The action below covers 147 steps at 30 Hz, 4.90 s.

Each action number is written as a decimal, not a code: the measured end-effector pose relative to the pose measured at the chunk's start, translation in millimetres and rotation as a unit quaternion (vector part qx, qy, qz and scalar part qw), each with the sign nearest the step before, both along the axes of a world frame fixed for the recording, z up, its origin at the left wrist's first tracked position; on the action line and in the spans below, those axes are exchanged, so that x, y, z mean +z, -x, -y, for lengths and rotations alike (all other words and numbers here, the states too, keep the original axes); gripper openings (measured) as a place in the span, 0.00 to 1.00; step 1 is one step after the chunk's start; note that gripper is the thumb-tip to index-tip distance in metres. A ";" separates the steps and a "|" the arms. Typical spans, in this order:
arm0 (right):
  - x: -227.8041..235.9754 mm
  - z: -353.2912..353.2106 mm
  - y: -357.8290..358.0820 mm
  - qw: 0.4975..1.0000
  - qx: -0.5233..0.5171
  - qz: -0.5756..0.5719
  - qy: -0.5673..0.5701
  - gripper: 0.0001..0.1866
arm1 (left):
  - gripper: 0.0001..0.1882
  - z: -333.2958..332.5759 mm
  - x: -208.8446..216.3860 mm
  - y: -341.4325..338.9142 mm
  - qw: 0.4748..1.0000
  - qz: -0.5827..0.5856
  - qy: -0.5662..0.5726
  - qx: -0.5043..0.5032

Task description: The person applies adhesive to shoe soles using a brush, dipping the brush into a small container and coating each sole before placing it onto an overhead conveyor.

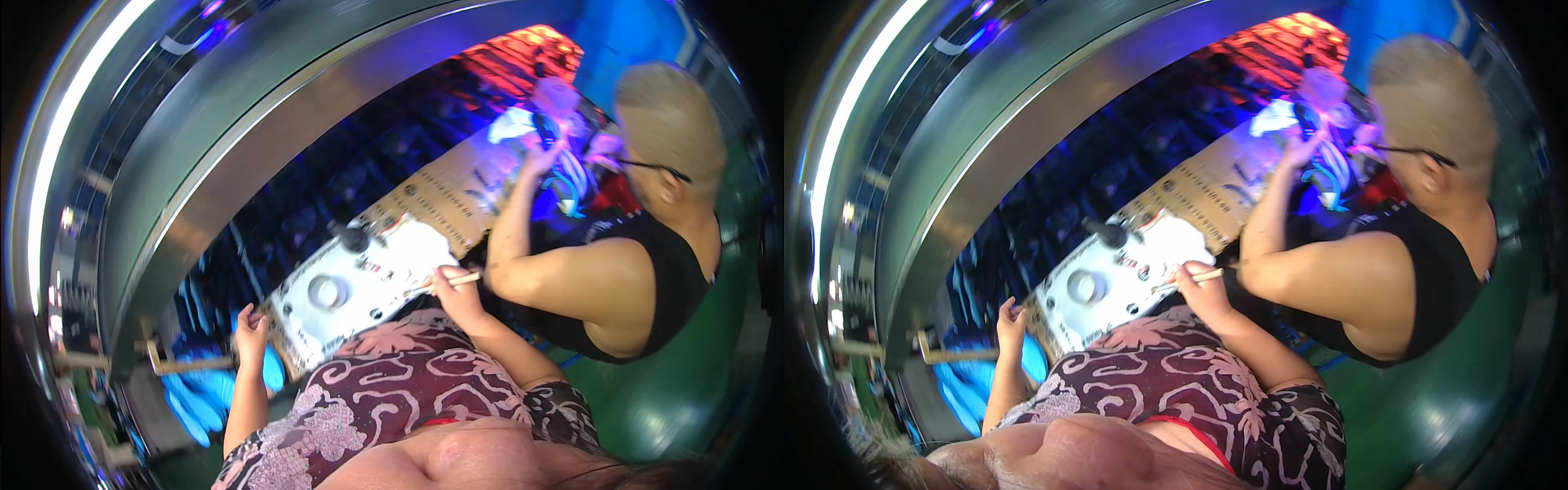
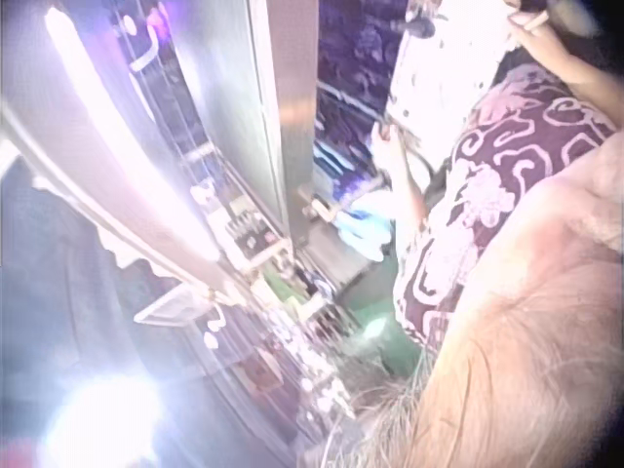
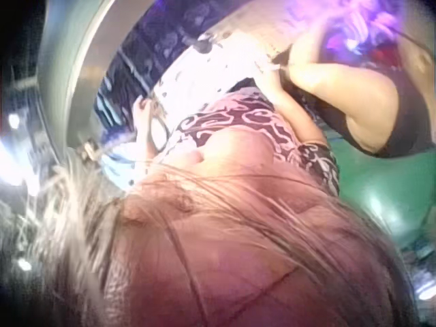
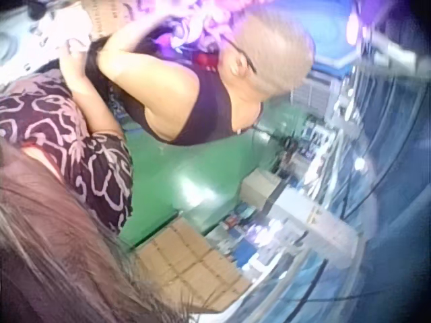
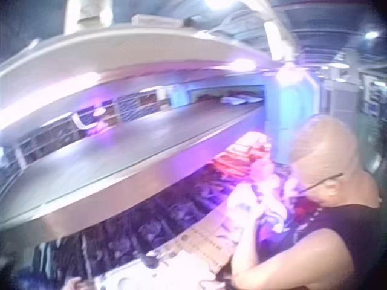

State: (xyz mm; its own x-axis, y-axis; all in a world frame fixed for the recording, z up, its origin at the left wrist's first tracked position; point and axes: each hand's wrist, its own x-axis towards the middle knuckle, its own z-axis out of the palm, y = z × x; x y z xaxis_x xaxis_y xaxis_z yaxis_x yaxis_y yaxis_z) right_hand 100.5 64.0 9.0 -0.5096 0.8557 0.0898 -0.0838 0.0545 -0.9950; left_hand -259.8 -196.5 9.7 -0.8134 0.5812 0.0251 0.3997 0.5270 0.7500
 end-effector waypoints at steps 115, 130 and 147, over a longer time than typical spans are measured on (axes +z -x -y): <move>82.9 90.6 75.8 0.899 0.161 0.011 -0.407 0.13 | 0.20 3.7 61.6 -128.3 0.941 -0.004 -0.319 -0.110; 60.0 62.6 9.9 0.973 -0.043 -0.016 -0.225 0.17 | 0.41 -7.7 164.0 -134.2 0.820 0.455 -0.196 -0.287; 45.3 98.2 28.7 0.957 -0.135 0.080 -0.245 0.13 | 0.27 -294.3 344.1 -178.0 0.593 0.465 -0.401 -0.521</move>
State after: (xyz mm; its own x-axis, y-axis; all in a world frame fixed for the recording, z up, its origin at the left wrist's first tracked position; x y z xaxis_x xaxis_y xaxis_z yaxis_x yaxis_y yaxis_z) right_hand 71.8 -34.2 54.3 -0.3176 0.8327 0.4536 0.1504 0.5166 -0.8429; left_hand -81.7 97.8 353.8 0.0982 0.8849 0.4552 -0.5873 -0.3178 0.7443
